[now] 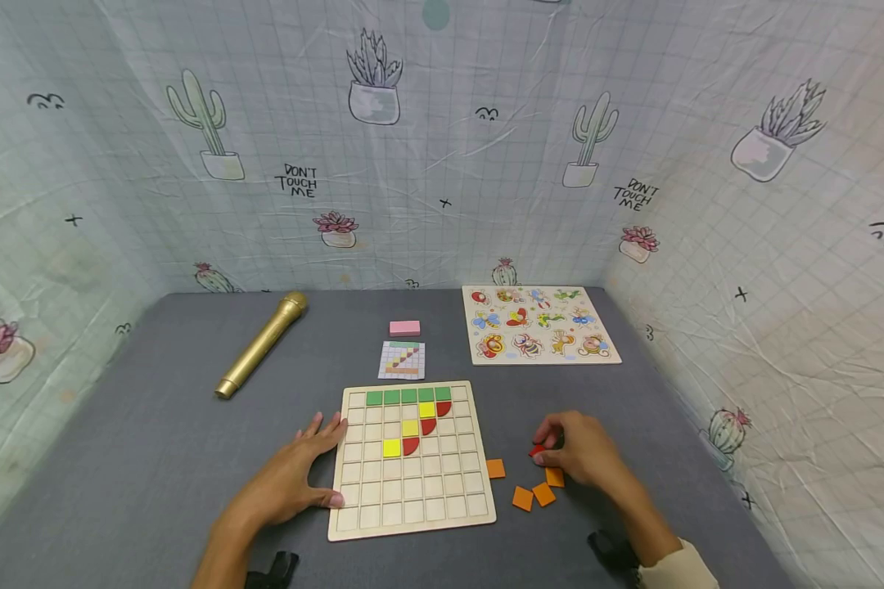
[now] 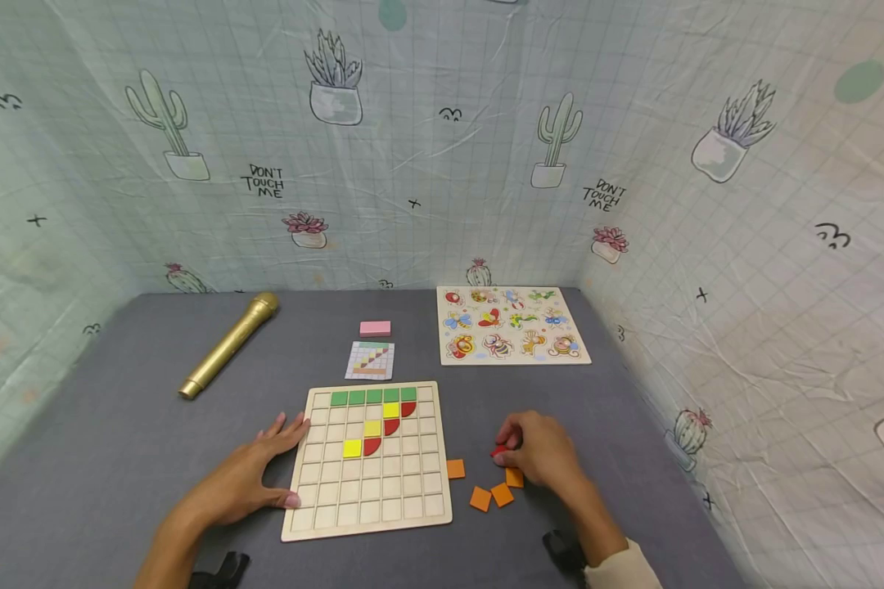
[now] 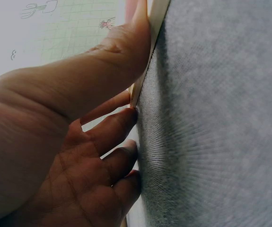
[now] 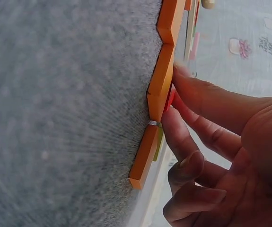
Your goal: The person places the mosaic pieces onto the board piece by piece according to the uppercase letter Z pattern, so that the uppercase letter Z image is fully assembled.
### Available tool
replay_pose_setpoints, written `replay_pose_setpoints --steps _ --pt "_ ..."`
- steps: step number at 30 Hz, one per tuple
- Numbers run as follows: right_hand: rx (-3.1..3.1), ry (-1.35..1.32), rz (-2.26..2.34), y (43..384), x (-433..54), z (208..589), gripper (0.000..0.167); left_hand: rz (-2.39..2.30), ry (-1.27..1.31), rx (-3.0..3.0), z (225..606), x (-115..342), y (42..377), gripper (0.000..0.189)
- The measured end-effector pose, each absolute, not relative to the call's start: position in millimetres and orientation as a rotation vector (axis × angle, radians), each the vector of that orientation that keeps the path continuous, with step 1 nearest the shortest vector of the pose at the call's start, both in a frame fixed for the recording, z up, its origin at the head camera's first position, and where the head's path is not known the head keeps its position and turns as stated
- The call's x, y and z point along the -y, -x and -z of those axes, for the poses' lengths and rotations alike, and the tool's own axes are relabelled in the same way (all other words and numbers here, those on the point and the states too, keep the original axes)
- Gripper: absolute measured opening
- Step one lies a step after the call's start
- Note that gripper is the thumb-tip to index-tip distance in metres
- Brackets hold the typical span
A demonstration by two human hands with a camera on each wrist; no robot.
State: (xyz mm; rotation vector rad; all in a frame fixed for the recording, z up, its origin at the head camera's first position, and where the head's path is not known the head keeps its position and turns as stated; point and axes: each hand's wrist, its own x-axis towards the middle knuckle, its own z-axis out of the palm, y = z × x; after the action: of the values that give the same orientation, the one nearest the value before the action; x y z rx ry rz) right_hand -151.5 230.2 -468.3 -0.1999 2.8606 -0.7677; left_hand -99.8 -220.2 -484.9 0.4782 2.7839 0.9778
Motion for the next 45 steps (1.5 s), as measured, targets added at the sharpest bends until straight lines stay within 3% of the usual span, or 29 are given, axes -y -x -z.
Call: replay_pose_setpoints --steps 8,15,22,30,45 --pt "-2.877 0.239 0.799 151 -229 470 0.025 -0.974 -0.475 -2.784 485 221 100 0.113" --pt "-2.841 0.308 0.926 151 -214 466 0.011 -0.978 -0.477 -2.786 485 220 99 0.113" --pt "-2.881 0.384 0.964 151 -192 461 0.015 -0.976 -0.468 -2.787 486 220 99 0.114" --pt "-2.864 0.465 1.068 153 -169 456 0.003 -0.978 -0.472 -2.789 484 220 99 0.112" --pt "-2.848 0.416 1.208 152 -153 452 0.016 -0.976 -0.473 -2.797 485 220 100 0.113"
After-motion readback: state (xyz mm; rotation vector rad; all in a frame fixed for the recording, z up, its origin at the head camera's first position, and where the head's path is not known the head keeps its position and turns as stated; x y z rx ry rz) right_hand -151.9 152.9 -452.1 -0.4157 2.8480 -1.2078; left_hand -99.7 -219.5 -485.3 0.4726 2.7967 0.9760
